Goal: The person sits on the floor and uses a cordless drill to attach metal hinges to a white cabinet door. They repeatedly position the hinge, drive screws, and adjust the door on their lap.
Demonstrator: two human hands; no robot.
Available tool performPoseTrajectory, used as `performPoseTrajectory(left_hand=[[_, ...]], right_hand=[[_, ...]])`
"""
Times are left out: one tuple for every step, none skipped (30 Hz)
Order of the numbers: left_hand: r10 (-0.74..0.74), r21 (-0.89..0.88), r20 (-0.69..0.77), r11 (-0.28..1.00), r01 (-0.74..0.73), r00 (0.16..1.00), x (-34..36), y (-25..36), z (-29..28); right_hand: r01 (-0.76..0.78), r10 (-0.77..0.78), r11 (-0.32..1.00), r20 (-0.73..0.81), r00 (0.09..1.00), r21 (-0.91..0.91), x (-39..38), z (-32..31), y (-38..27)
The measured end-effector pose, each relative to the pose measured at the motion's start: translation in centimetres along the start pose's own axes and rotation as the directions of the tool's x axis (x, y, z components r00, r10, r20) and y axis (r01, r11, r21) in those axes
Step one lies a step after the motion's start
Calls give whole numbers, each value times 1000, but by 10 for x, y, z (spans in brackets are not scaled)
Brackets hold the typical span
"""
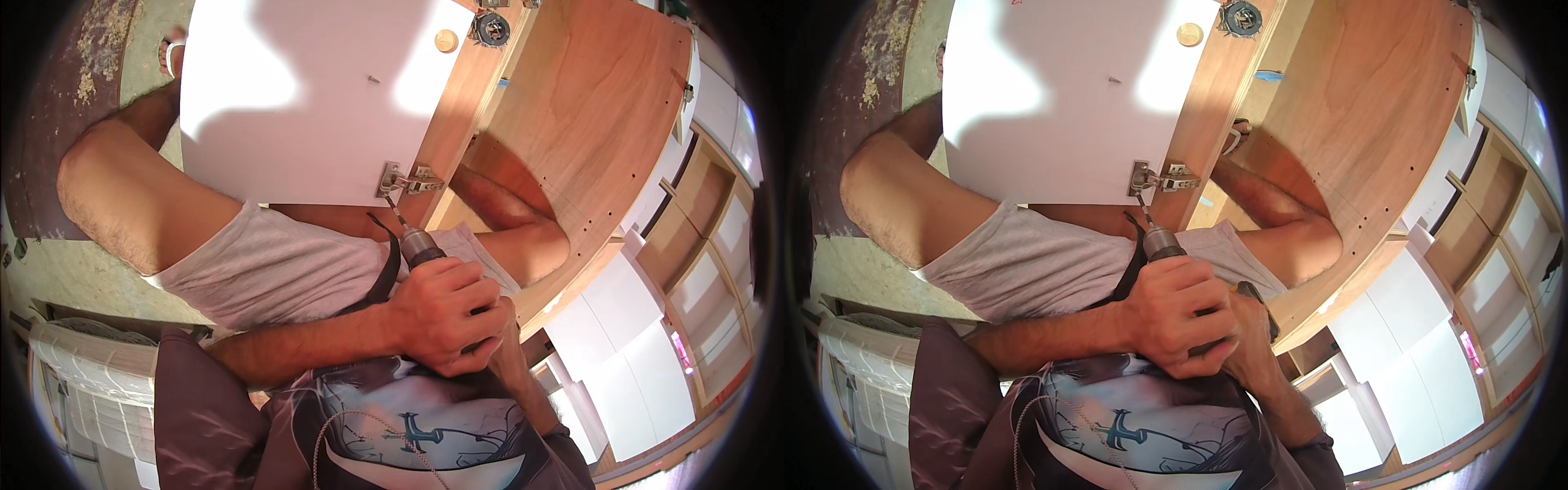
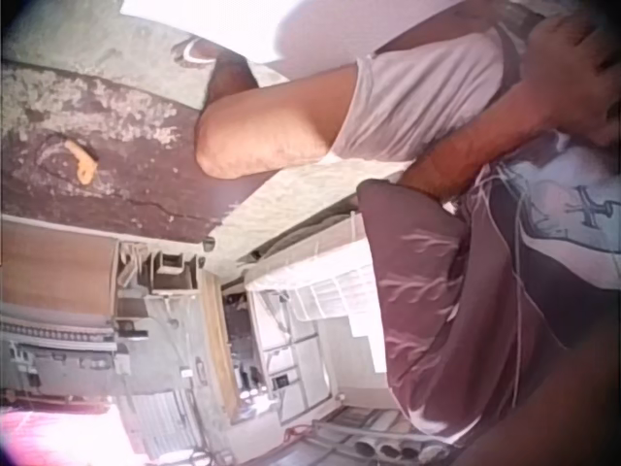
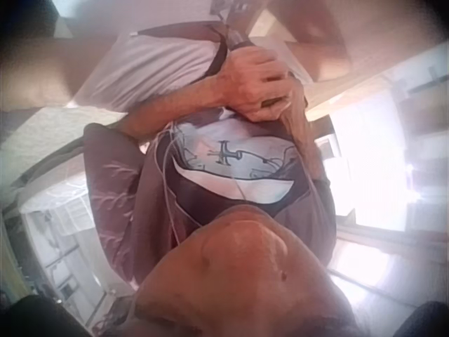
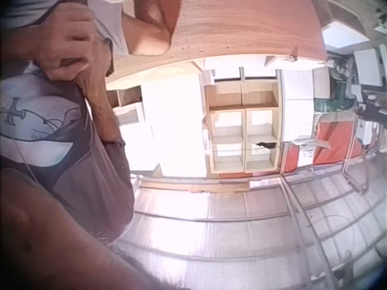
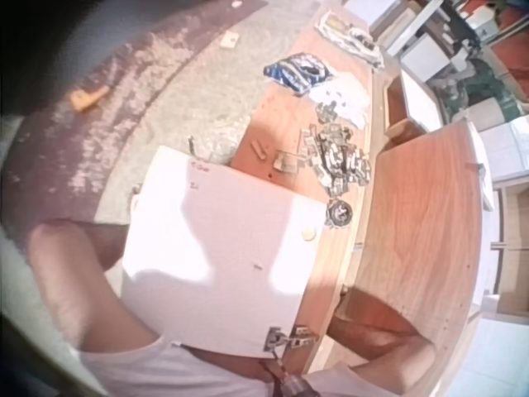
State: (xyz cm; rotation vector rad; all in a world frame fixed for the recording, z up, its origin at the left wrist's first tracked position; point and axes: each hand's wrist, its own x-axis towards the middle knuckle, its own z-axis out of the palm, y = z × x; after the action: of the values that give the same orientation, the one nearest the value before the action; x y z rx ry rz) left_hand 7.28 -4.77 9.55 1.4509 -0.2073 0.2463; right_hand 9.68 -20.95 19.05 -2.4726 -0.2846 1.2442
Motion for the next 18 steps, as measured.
performPoseTrajectory(left_hand=[[0,1,-11,1000,0,1000,0,0,0],[-3,3,-15,1000,3,1000,0,0,1],[-7,4,-18,1000,7,1000,0,0,1],[-7,-3,-23,1000,7,1000,0,0,1],[-6,-8,-28,1000,5,1000,0,0,2],[-5,-9,-30,1000,5,1000,1,0,2],[-3,-14,-35,1000,3,999,1,-1,2],[-3,-16,-35,1000,3,999,1,-1,1],[-3,-19,-34,1000,2,999,1,-1,1],[-3,-22,-36,1000,3,999,1,-1,1],[-5,-26,-38,1000,4,999,1,-1,0],[-8,-30,-41,1000,7,999,1,-1,0],[-12,-30,-46,999,11,999,1,-1,0],[-17,-31,-51,999,15,999,2,-1,-1],[-24,-30,-52,999,22,998,2,-1,-1],[-24,-36,-65,999,21,998,3,-1,-1],[-28,-42,-73,999,25,997,3,-2,-2],[-35,-49,-78,998,31,996,4,-2,-3]], right_hand=[[6,-5,1000,-10,1000,24,1,-1,-1],[-9,9,999,-6,1000,32,1,-2,-1],[-10,11,999,-13,1000,40,1,-3,-3],[7,-6,999,-20,1000,47,2,-4,-4],[-7,7,999,-6,1000,32,3,-4,-5],[1,-1,1000,9,1000,17,4,-5,-6],[-1,0,1000,22,1000,18,5,-6,-6],[-3,2,1000,36,999,20,6,-7,-7],[-16,14,999,48,999,39,7,-9,-8],[-12,10,999,53,999,39,8,-10,-9],[-7,5,999,58,998,39,8,-12,-10],[14,-15,1000,55,998,20,8,-13,-11],[12,-14,1000,63,998,20,9,-14,-11],[11,-12,1000,71,997,19,9,-15,-12],[-14,11,999,89,996,35,10,-15,-13],[-46,41,998,113,993,42,11,-16,-13],[-29,24,999,105,994,41,12,-17,-13],[-18,15,999,101,995,30,13,-17,-14]])
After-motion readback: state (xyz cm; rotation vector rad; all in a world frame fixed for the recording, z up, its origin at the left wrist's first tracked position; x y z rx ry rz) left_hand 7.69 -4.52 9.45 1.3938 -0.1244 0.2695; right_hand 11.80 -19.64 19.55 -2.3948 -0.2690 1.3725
